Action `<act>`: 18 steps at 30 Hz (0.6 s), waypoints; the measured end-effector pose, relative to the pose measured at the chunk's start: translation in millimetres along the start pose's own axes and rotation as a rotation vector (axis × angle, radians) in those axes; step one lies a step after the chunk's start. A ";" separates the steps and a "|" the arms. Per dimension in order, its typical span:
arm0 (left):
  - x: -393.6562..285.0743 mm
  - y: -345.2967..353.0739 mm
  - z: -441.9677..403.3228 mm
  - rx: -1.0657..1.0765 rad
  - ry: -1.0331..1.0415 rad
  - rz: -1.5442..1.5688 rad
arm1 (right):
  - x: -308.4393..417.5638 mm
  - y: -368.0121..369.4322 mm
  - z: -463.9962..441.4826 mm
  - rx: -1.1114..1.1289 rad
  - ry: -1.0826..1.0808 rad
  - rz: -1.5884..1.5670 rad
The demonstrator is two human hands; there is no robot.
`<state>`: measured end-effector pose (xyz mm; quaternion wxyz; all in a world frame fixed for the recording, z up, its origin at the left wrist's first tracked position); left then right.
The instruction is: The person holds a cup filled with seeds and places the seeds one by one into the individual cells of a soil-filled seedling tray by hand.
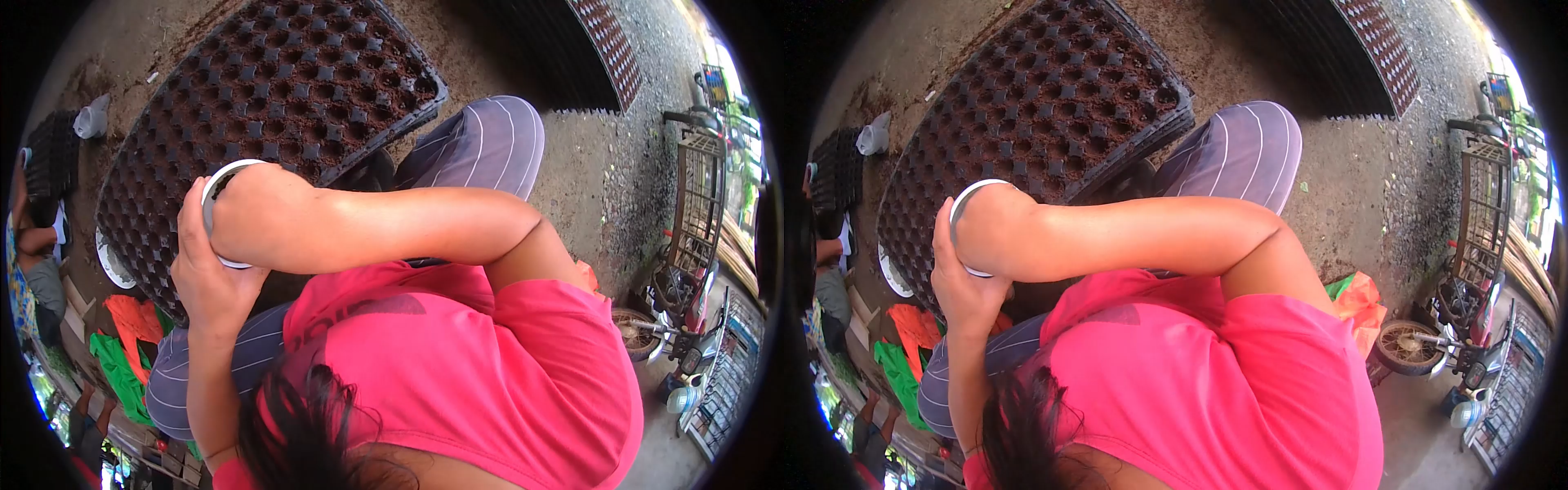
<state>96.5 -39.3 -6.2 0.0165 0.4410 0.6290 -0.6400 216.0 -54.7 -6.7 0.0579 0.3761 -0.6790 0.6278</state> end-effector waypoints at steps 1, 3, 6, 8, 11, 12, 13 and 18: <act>-0.5 0.3 -0.4 0.000 0.015 0.001 | 1.2 2.9 0.3 -0.024 -0.038 0.019; -0.2 -0.1 -0.4 -0.006 0.030 0.003 | 2.3 4.4 0.2 -0.046 -0.081 0.043; 3.2 -1.6 2.9 -0.007 0.001 0.002 | 2.2 -2.9 0.7 -0.099 -0.050 0.026; 5.6 -1.7 3.9 -0.007 -0.062 0.017 | -1.1 -13.2 3.6 -0.082 -0.026 -0.011; 2.6 -3.5 1.7 -0.032 -0.010 -0.043 | -27.0 -49.6 11.4 0.080 0.192 0.006; 2.1 -6.3 1.5 -0.029 -0.007 -0.037 | -48.6 -67.0 21.3 -0.052 0.297 -0.002; 3.8 -8.1 1.9 -0.032 -0.019 -0.030 | -74.2 -84.9 33.0 -0.184 0.401 -0.010; 8.6 -9.0 3.3 -0.017 -0.065 -0.016 | -173.6 -109.6 85.8 -0.371 0.562 0.208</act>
Point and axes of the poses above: each hand's wrist, its own z-axis away from the middle knuckle, its own y-axis out of the palm, x = y × z, the point moved 5 cm from there along -z, towards the middle knuckle, and after that the axes turned 10 degrees about -x, right-handed, at the moved point
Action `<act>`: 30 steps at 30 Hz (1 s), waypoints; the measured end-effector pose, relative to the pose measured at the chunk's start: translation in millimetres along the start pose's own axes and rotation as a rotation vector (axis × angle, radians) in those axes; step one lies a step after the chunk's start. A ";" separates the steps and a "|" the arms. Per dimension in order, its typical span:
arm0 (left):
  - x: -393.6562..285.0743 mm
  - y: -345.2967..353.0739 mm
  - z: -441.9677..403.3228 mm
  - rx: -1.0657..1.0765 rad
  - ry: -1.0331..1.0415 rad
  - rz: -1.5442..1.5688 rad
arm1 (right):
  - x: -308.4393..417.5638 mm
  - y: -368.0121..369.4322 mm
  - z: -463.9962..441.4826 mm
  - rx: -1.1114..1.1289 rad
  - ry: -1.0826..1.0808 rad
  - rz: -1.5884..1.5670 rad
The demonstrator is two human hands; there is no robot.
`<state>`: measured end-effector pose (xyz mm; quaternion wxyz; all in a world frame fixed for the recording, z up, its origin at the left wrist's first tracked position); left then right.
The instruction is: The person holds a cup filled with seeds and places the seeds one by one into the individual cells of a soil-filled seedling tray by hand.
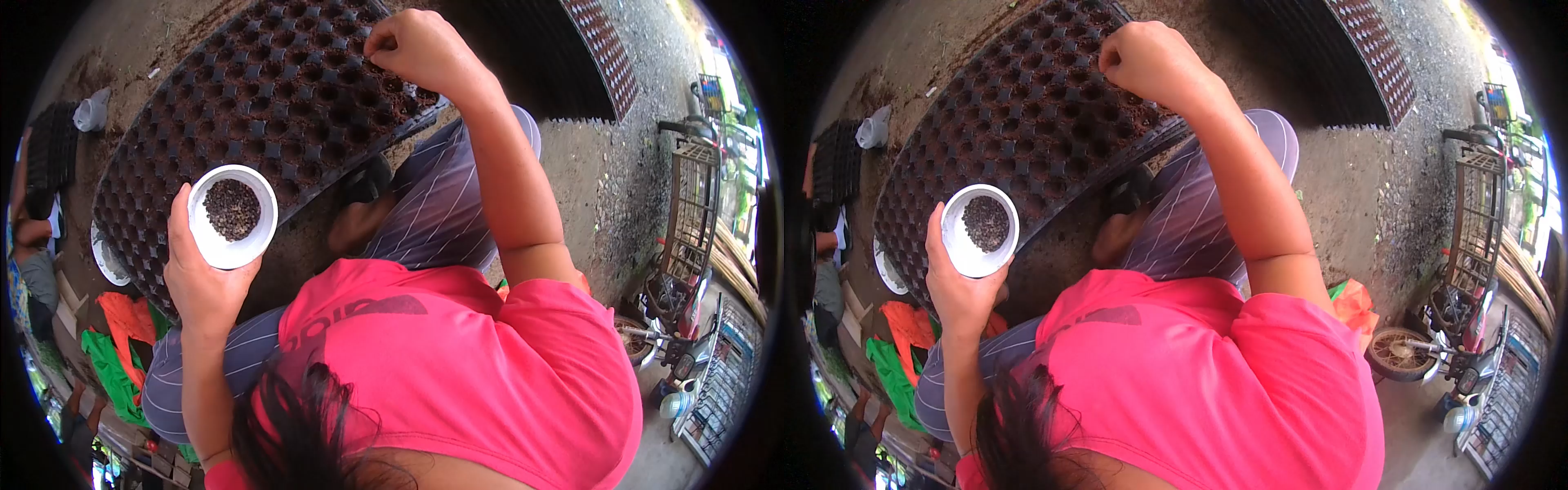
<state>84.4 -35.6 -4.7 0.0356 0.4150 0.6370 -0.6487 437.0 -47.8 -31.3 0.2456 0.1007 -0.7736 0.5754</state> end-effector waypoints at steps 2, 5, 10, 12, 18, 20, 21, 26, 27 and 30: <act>0.1 1.3 0.3 0.000 0.001 0.011 | -11.9 5.3 2.0 0.035 0.014 0.012; -2.4 3.7 -1.0 -0.004 0.023 0.013 | 26.8 -15.1 6.7 -0.037 0.025 -0.065; -14.3 13.4 -1.7 0.021 0.096 0.035 | 167.5 31.6 55.2 0.317 -0.570 -0.098; -19.5 12.6 -3.1 0.028 0.121 0.018 | 187.8 52.9 65.1 0.387 -0.581 -0.063; -17.8 10.1 -0.2 0.035 0.092 0.042 | 199.5 74.7 68.1 0.259 -0.588 -0.231; -17.7 7.4 -0.3 0.003 0.140 0.040 | 194.2 72.8 65.0 0.258 -0.496 -0.227; -17.5 8.0 0.0 0.000 0.136 0.041 | 189.6 63.7 60.4 0.309 -0.479 -0.220; -9.5 -0.3 3.7 -0.021 0.145 -0.019 | 87.3 4.6 24.1 0.185 -0.041 -0.244; -7.0 -1.1 3.8 -0.028 0.126 -0.004 | 58.1 -2.3 22.6 0.135 0.035 -0.219; -4.5 -3.5 4.0 -0.048 0.129 -0.001 | 3.2 -8.1 24.8 0.150 0.167 -0.093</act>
Point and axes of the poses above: each hand's wrist, its own z-axis away from the middle knuckle, its own y-axis out of the palm, x = y × z, the point moved 5 cm from there along -z, towards the middle knuckle, and after that the axes turned 10 degrees about -x, right-handed, at the moved point
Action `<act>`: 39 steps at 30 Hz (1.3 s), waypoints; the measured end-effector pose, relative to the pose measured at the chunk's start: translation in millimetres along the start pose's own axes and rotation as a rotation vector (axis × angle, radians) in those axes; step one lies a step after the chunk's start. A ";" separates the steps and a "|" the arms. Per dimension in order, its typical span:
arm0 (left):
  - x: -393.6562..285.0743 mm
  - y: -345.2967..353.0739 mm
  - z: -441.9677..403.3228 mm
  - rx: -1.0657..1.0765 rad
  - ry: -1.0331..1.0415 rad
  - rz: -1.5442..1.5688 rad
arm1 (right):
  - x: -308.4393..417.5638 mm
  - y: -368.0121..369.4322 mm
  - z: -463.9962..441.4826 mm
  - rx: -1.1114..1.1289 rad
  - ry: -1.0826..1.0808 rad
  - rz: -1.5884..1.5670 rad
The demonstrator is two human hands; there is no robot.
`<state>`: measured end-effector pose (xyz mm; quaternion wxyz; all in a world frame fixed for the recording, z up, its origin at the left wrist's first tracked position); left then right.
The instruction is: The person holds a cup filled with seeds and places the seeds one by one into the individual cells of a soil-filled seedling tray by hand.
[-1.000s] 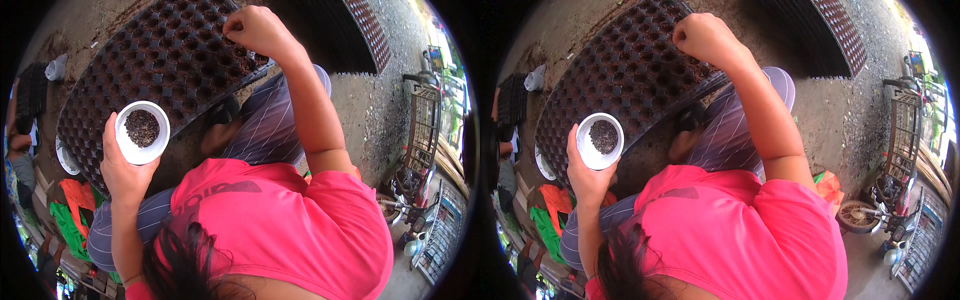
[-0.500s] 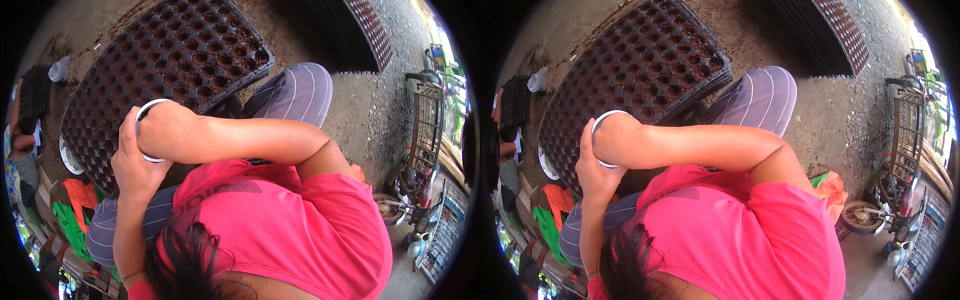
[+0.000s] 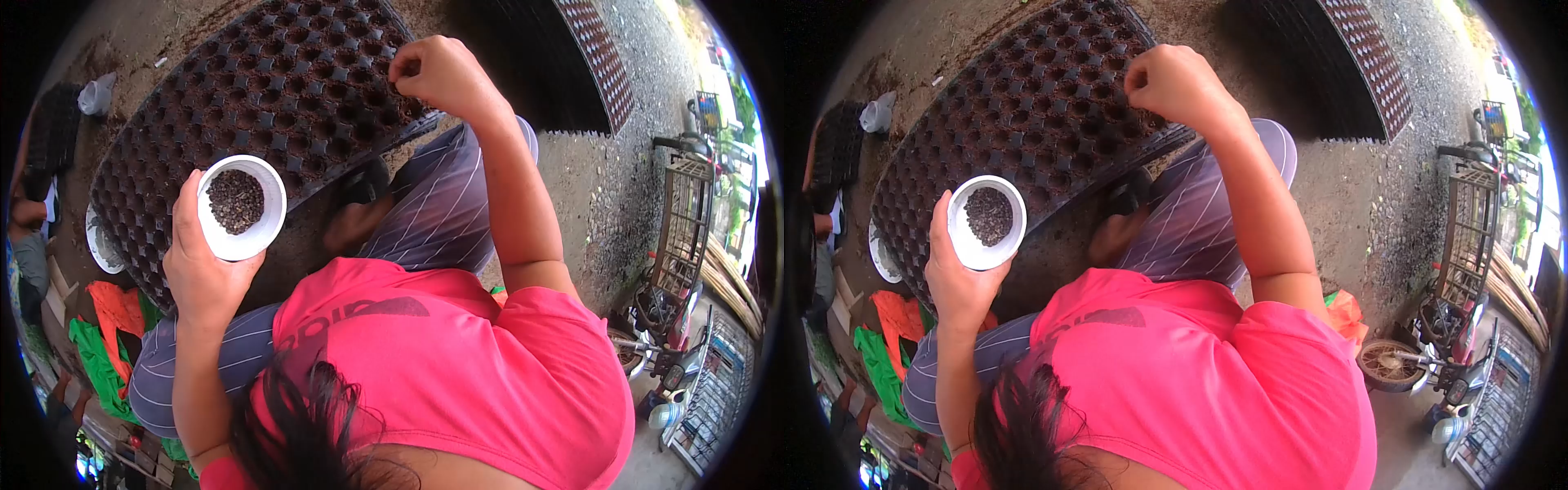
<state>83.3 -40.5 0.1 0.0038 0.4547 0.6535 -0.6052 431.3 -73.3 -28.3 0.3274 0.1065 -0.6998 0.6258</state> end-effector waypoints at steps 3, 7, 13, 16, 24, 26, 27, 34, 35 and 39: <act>-1.0 0.0 1.0 -0.001 0.000 -0.001 | -19.8 5.8 -3.3 0.075 0.115 -0.005; -0.5 -1.0 0.3 -0.011 -0.044 0.010 | -15.1 1.4 -19.5 -0.010 -0.019 0.043; 0.9 -1.6 -1.7 -0.003 -0.009 -0.005 | -21.3 24.1 -63.6 -0.147 -0.172 0.087; 1.6 -3.5 -2.0 -0.004 0.000 -0.009 | -12.1 17.4 -69.3 -0.080 -0.086 0.053; 4.0 -2.7 -3.0 -0.005 0.009 -0.005 | -8.7 15.3 -69.7 0.017 0.066 -0.015; 4.1 -2.2 -3.0 -0.005 0.008 -0.001 | -10.0 17.5 -72.2 -0.080 -0.123 0.055; 4.8 -1.9 -2.8 -0.002 0.002 0.004 | -8.7 16.9 -71.8 -0.080 -0.122 0.054; 4.3 -0.3 -3.7 -0.015 0.007 0.005 | -1.2 15.9 -75.0 -0.174 -0.135 0.103; 3.8 0.2 -3.9 -0.015 0.007 0.003 | 0.2 14.0 -75.8 -0.239 -0.148 0.108; 2.4 1.8 -7.5 -0.014 -0.017 0.012 | 63.4 0.0 -46.8 -0.216 -0.230 -0.085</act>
Point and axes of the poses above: each hand's wrist, its own z-axis away from the middle knuckle, its own y-axis out of the palm, x = y × z, the point moved 5 cm from there along -z, towards the middle knuckle, and after that the axes turned 10 degrees about -x, right-handed, at the moved point
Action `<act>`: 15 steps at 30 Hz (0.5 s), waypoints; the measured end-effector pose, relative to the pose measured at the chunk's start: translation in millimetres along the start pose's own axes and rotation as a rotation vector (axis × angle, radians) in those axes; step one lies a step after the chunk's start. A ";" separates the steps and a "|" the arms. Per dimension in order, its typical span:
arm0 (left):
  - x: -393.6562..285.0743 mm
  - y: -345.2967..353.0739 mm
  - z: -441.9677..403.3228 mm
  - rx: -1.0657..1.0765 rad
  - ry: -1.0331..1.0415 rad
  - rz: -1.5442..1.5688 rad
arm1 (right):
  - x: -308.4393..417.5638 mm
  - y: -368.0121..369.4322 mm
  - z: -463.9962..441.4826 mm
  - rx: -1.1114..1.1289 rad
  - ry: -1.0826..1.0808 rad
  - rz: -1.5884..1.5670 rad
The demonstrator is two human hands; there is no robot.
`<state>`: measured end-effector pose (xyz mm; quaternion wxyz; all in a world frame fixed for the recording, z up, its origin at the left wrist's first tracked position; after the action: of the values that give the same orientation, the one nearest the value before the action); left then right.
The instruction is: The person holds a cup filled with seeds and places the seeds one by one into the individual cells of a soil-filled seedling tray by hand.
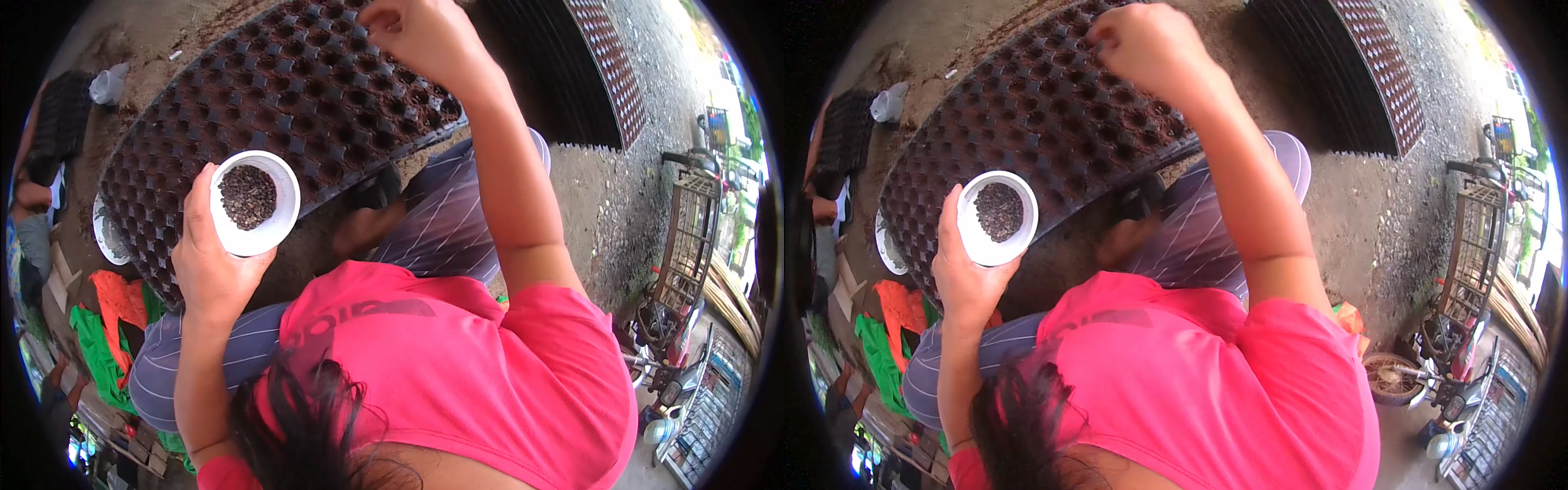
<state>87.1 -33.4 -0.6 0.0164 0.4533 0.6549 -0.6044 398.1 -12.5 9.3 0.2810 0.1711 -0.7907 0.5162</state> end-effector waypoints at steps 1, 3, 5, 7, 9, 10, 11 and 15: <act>-0.2 1.2 -0.1 0.010 -0.009 -0.001 | 6.4 8.1 5.0 0.067 -0.013 -0.083; -2.4 3.6 -1.3 0.008 0.025 -0.013 | 84.2 12.3 27.1 0.516 -0.004 -0.161; -6.5 5.5 -4.6 0.011 0.068 -0.005 | 120.0 44.8 62.4 0.521 -0.582 0.129; -9.5 6.3 -5.8 0.013 0.088 -0.019 | 130.3 76.6 81.1 0.434 -0.536 0.087; -8.4 6.0 -6.0 0.026 0.109 -0.041 | 135.3 94.8 86.4 0.421 -0.530 0.045; -8.5 4.8 -5.6 0.022 0.111 -0.047 | 138.2 98.5 87.2 0.433 -0.551 0.030; -9.1 4.4 -4.4 0.034 0.091 -0.037 | 137.9 100.2 86.8 0.429 -0.555 0.029; -2.7 1.3 -5.0 0.022 0.066 -0.025 | 135.9 99.5 79.9 0.432 -0.552 -0.071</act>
<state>92.1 -31.1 1.3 -0.0177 0.4651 0.6540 -0.5963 214.4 -42.1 -2.6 0.0319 0.3870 -0.7030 0.5958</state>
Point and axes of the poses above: each hand's wrist, its own z-axis away from the middle knuckle, its own y-axis out of the palm, x = y × z, the point moved 5 cm from there along -z, towards the middle knuckle, and after that the axes turned 10 degrees about -x, right-handed, at the moved point
